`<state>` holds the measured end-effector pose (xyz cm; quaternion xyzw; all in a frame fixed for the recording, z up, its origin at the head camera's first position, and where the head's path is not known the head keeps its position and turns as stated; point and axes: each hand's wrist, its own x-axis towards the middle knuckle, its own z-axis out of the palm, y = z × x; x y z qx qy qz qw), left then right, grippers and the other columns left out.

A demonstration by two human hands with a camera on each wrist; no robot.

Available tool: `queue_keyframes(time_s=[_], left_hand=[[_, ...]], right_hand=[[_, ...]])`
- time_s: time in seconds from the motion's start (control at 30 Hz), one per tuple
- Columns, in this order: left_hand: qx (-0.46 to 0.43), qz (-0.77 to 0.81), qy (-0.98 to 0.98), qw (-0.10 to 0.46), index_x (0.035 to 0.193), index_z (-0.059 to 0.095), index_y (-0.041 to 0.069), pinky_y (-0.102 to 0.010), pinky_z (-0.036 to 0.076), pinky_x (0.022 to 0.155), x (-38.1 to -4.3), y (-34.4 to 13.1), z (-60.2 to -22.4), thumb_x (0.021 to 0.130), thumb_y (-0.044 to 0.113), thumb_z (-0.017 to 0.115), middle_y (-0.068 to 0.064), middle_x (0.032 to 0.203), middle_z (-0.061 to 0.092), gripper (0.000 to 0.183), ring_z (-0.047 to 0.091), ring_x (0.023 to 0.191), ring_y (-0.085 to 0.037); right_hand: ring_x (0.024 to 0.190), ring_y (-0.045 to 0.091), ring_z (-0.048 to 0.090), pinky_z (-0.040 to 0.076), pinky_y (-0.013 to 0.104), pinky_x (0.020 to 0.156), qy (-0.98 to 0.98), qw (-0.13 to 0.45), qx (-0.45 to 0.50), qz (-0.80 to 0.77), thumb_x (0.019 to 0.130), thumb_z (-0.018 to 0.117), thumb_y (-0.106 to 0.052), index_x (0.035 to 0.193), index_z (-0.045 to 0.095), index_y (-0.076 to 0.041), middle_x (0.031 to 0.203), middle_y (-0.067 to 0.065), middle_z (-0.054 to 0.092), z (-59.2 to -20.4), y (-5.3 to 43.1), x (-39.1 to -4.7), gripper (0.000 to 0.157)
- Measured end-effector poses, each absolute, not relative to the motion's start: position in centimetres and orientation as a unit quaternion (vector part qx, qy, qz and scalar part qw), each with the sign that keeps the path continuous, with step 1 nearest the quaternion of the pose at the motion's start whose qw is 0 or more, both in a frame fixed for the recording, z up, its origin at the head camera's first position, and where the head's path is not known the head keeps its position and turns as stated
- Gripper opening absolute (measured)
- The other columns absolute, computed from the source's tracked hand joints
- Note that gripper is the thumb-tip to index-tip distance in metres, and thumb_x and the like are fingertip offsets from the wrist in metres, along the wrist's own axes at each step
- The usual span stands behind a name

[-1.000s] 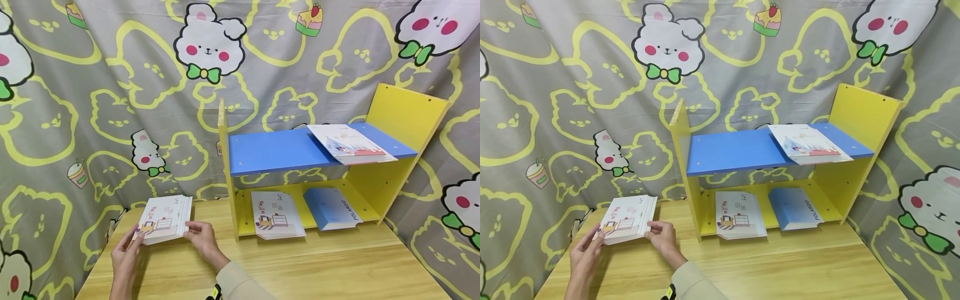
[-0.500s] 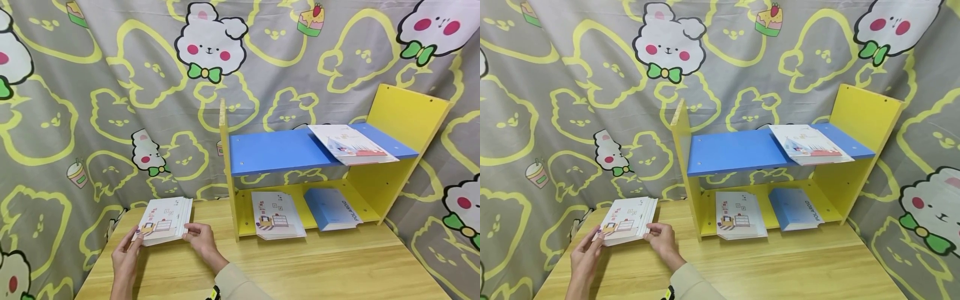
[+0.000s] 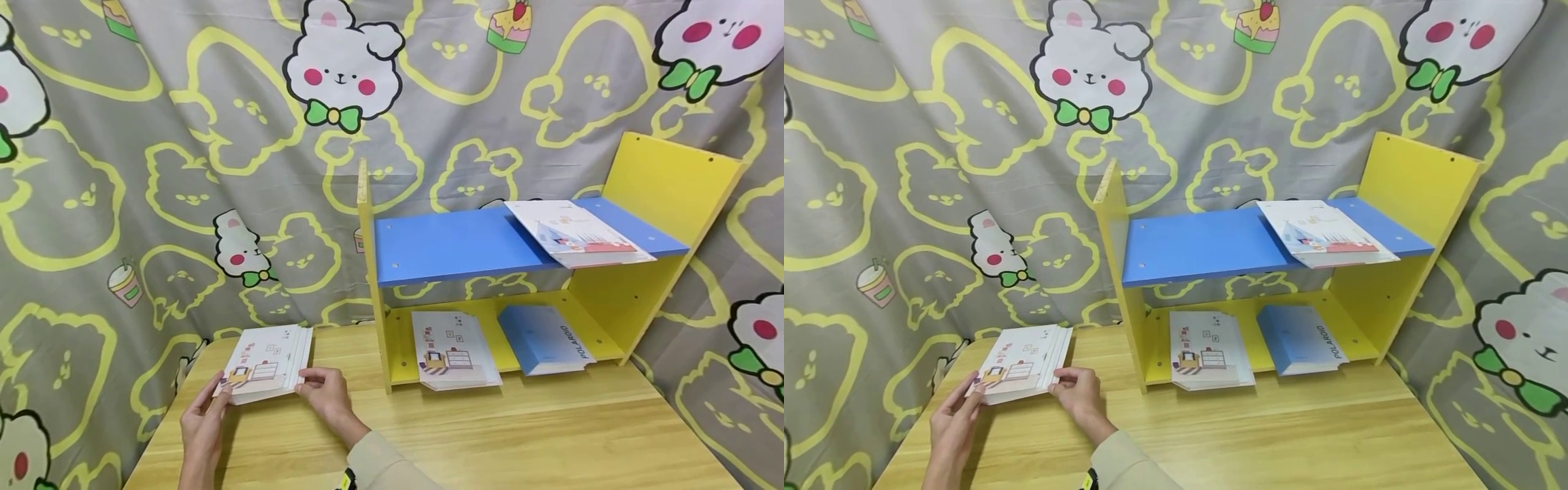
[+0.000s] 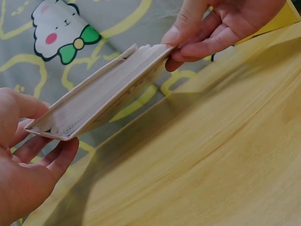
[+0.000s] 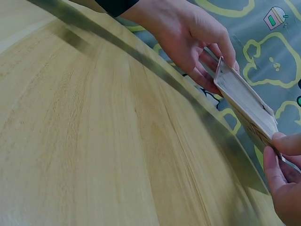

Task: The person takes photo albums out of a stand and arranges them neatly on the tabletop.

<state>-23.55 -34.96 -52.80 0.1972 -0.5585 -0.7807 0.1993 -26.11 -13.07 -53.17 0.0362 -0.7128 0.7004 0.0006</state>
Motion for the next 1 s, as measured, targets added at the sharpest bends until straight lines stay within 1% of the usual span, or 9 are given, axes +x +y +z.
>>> queue_keyframes(time_s=[0.1, 0.2, 0.27, 0.33, 0.43, 0.63, 1.0], left_hand=[[0.194, -0.783, -0.555, 0.202, 0.143, 0.058, 0.006, -0.011, 0.053, 0.085, -23.6, -35.1, -53.0, 0.095, 0.000, 0.071, 0.009, 0.124, 0.062, 0.051, 0.061, 0.103, 0.004], [0.192, -0.782, -0.555, 0.208, 0.142, 0.058, 0.003, -0.012, 0.055, 0.079, -23.5, -35.2, -53.2, 0.094, -0.002, 0.071, 0.016, 0.114, 0.067, 0.050, 0.063, 0.097, 0.002], [0.192, -0.781, -0.556, 0.210, 0.142, 0.058, 0.002, -0.013, 0.056, 0.075, -23.5, -35.3, -53.3, 0.094, -0.003, 0.070, 0.016, 0.108, 0.069, 0.050, 0.063, 0.093, 0.001], [0.196, -0.779, -0.557, 0.210, 0.141, 0.060, 0.004, -0.012, 0.055, 0.073, -23.5, -35.4, -53.3, 0.094, -0.002, 0.071, 0.016, 0.104, 0.070, 0.049, 0.063, 0.090, 0.001], [0.202, -0.776, -0.562, 0.203, 0.140, 0.062, 0.007, -0.012, 0.055, 0.073, -23.5, -35.5, -53.4, 0.094, 0.002, 0.073, 0.017, 0.100, 0.071, 0.048, 0.062, 0.089, 0.002], [0.199, -0.776, -0.567, 0.190, 0.142, 0.059, 0.007, -0.013, 0.055, 0.074, -23.6, -35.7, -53.5, 0.095, 0.004, 0.072, 0.018, 0.098, 0.071, 0.050, 0.063, 0.089, 0.003], [0.192, -0.790, -0.555, 0.176, 0.144, 0.058, 0.008, -0.012, 0.054, 0.083, -23.4, -35.9, -53.4, 0.094, -0.001, 0.072, 0.020, 0.102, 0.068, 0.052, 0.061, 0.098, 0.004]], right_hand=[[0.076, 0.002, 0.063, 0.054, 0.019, 0.068, -0.719, 0.002, 0.030, 0.694, 0.081, 0.082, -0.003, 0.100, 0.081, -0.009, 0.087, -0.003, 0.072, -53.3, -13.2, -26.1, 0.020], [0.076, 0.002, 0.062, 0.054, 0.019, 0.067, -0.725, 0.001, 0.025, 0.688, 0.081, 0.084, -0.004, 0.099, 0.081, -0.011, 0.087, -0.005, 0.071, -53.4, -13.4, -26.1, 0.019], [0.076, 0.002, 0.062, 0.054, 0.019, 0.067, -0.725, -0.001, 0.022, 0.689, 0.081, 0.084, -0.005, 0.099, 0.082, -0.012, 0.087, -0.006, 0.071, -53.5, -13.5, -26.1, 0.019], [0.076, 0.002, 0.063, 0.054, 0.019, 0.068, -0.723, -0.003, 0.021, 0.691, 0.081, 0.084, -0.005, 0.098, 0.082, -0.012, 0.086, -0.007, 0.071, -53.7, -13.7, -26.1, 0.019], [0.076, 0.002, 0.064, 0.055, 0.019, 0.069, -0.720, -0.003, 0.019, 0.694, 0.081, 0.084, -0.006, 0.098, 0.082, -0.013, 0.085, -0.008, 0.071, -53.8, -13.9, -26.2, 0.019], [0.075, 0.002, 0.063, 0.054, 0.020, 0.068, -0.727, -0.002, 0.018, 0.686, 0.081, 0.085, -0.007, 0.097, 0.082, -0.015, 0.084, -0.010, 0.071, -54.2, -14.0, -26.3, 0.018], [0.072, 0.001, 0.059, 0.053, 0.019, 0.066, -0.739, 0.000, 0.018, 0.674, 0.079, 0.085, -0.004, 0.094, 0.082, -0.015, 0.083, -0.008, 0.068, -54.6, -14.1, -26.3, 0.019]])
